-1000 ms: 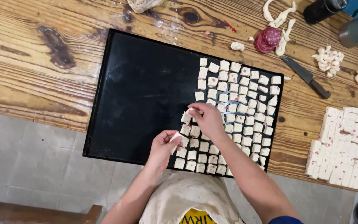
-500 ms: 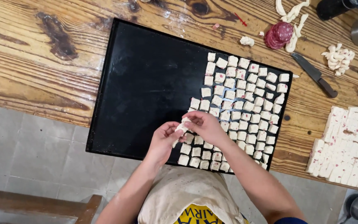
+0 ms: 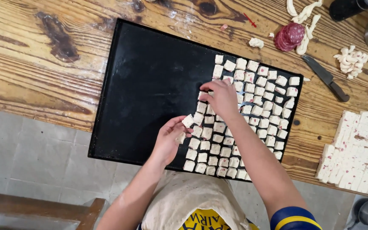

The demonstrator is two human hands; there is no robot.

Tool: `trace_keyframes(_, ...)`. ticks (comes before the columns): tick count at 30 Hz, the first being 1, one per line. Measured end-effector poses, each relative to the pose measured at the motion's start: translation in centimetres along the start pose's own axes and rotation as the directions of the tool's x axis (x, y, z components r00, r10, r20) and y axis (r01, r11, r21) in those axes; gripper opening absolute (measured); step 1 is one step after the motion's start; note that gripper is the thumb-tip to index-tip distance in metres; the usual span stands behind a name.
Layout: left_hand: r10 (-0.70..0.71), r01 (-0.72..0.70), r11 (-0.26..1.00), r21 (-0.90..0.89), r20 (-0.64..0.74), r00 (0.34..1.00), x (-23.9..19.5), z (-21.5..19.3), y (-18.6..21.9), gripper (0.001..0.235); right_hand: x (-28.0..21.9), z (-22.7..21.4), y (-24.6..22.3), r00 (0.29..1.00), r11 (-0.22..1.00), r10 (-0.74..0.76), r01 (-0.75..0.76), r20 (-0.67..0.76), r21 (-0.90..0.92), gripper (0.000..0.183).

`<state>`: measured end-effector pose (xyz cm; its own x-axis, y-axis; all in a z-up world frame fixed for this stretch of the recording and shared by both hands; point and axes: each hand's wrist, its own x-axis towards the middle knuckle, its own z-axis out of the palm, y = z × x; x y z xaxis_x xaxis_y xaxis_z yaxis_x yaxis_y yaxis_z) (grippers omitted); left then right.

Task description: The person arranges small square dough pieces with red speckles onto a black baking tray. They pick up the pieces from a wooden board and place them in neat rows on the tray, filling it progressively.

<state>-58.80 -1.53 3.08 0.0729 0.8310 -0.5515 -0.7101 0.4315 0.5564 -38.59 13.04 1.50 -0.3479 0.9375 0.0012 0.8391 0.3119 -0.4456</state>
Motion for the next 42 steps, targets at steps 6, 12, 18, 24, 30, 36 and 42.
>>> trace_keyframes(6,0.026,-0.026,1.000,-0.013,0.018,0.999,1.5,0.3,-0.1,0.041,-3.2,-4.5,-8.4,0.919,0.661,0.125,-0.358,0.373,0.660,0.020)
trace_keyframes(12,0.008,-0.006,0.997,-0.076,0.023,1.000,1.8,1.6,1.3,0.038,-0.1,-1.9,-0.7,0.988,0.980,0.086,-0.061,-0.126,0.189,0.012)
trace_keyframes(18,0.040,-0.029,0.995,-0.095,0.108,0.993,3.0,2.4,1.6,0.044,1.4,0.8,1.9,0.981,0.993,-0.038,0.016,-0.190,-0.117,0.010)
trace_keyframes(24,0.167,-0.158,0.984,-0.085,0.117,0.979,7.8,2.0,-0.9,0.045,-3.1,-4.2,-6.9,0.999,0.961,-0.034,0.027,0.022,0.275,0.030)
trace_keyframes(30,0.212,-0.206,0.959,-0.192,0.009,0.977,9.2,5.0,-2.1,0.050,-4.5,-3.9,-5.6,1.000,0.871,-0.003,0.015,-0.024,0.491,0.042)
trace_keyframes(36,0.447,-0.437,0.065,0.897,0.365,0.817,13.9,4.9,0.4,0.034,-3.2,-5.9,-1.5,0.923,0.593,0.385,-0.269,0.026,0.759,0.031)
trace_keyframes(42,0.486,-0.305,-0.318,0.898,0.430,0.761,19.2,4.1,-2.9,0.025,2.1,-4.9,2.0,0.978,0.969,0.058,-0.008,-0.198,0.245,0.016)
